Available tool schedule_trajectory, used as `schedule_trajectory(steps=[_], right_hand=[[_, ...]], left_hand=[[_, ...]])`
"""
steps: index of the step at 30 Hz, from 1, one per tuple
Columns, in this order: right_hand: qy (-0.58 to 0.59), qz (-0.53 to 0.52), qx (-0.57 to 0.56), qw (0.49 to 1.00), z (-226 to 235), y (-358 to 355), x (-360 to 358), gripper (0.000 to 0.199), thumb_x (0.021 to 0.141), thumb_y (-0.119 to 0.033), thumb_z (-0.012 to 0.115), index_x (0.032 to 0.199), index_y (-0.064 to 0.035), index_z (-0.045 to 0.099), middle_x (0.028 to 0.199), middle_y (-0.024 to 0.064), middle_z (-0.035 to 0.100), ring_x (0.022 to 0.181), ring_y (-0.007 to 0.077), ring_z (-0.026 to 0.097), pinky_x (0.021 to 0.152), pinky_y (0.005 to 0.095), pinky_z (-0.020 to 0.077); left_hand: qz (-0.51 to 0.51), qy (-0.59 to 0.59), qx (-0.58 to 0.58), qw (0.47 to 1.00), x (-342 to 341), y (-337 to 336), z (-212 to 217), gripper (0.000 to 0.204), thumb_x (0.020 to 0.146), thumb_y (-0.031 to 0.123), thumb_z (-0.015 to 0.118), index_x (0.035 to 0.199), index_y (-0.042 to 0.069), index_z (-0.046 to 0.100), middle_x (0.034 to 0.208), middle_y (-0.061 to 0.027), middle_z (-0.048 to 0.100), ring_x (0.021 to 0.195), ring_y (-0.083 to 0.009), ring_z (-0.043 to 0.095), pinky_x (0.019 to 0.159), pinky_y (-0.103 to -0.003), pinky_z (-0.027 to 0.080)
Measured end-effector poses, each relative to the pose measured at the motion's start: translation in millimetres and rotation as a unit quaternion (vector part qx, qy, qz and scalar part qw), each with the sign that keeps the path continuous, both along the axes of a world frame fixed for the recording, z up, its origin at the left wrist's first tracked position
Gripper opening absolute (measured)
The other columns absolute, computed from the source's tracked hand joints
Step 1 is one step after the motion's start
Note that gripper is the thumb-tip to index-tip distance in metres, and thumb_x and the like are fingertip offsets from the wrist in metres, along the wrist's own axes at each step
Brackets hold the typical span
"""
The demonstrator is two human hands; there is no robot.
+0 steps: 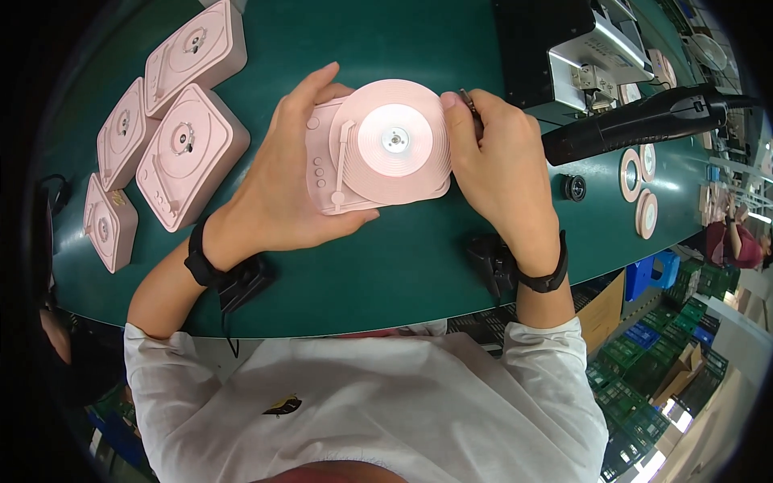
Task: The person assembles pink record players by placing a white turntable onto each base and using a power screwdriver to fasten a screw into the center. They repeat this process for several units, setting the completed record players aside on the green workbench.
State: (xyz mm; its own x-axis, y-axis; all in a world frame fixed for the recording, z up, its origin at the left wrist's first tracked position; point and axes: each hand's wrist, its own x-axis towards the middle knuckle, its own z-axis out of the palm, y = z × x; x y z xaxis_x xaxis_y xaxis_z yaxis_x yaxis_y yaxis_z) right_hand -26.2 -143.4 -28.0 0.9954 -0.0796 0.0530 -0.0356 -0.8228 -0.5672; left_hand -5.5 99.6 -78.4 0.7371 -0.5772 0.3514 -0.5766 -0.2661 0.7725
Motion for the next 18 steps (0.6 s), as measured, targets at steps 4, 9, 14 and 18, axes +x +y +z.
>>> schedule_trajectory(steps=[4, 9, 14, 18], right_hand=[[-0.004, 0.001, 0.018, 1.000, -5, 3, 0, 0.039, 0.107, -0.027, 0.060, 0.086, 0.0056, 0.062, 0.061, 0.0062, 0.047, 0.058, 0.0110, 0.039, 0.053, 0.0310, 0.0337], [-0.072, -0.016, 0.077, 0.994, -7, 5, 1, 0.034, 0.107, -0.024, 0.059, 0.088, 0.0027, 0.065, 0.061, 0.0034, 0.047, 0.058, 0.0084, 0.040, 0.052, 0.0292, 0.0326], [-0.202, -0.032, 0.192, 0.960, 2, -9, -11, 0.028, 0.108, -0.020, 0.055, 0.092, -0.0007, 0.066, 0.061, -0.0004, 0.047, 0.057, 0.0051, 0.041, 0.051, 0.0268, 0.0308], [-0.209, 0.057, 0.193, 0.957, -2, -1, -3, 0.022, 0.106, -0.015, 0.056, 0.093, 0.0007, 0.066, 0.060, 0.0022, 0.052, 0.052, 0.0097, 0.050, 0.049, 0.0283, 0.0372]], left_hand=[[0.004, 0.005, 0.007, 1.000, 0, 2, 2, 0.127, 0.059, 0.017, 0.096, 0.159, -0.001, 0.018, 0.142, -0.0227, 0.049, 0.134, -0.0381, 0.049, 0.115, -0.046, 0.038], [0.017, 0.010, 0.005, 1.000, -3, 4, 7, 0.124, 0.061, 0.020, 0.096, 0.157, 0.000, 0.021, 0.142, -0.0219, 0.048, 0.134, -0.0356, 0.050, 0.115, -0.045, 0.039], [0.106, -0.116, -0.145, 0.977, -6, 19, 67, 0.105, 0.063, 0.018, 0.096, 0.147, -0.001, 0.036, 0.132, -0.0194, 0.054, 0.119, -0.0331, 0.062, 0.099, -0.038, 0.053], [0.043, -0.090, -0.111, 0.989, -66, 14, 92, 0.100, 0.064, 0.021, 0.096, 0.144, -0.002, 0.040, 0.128, -0.0200, 0.057, 0.113, -0.0348, 0.063, 0.096, -0.040, 0.054]])
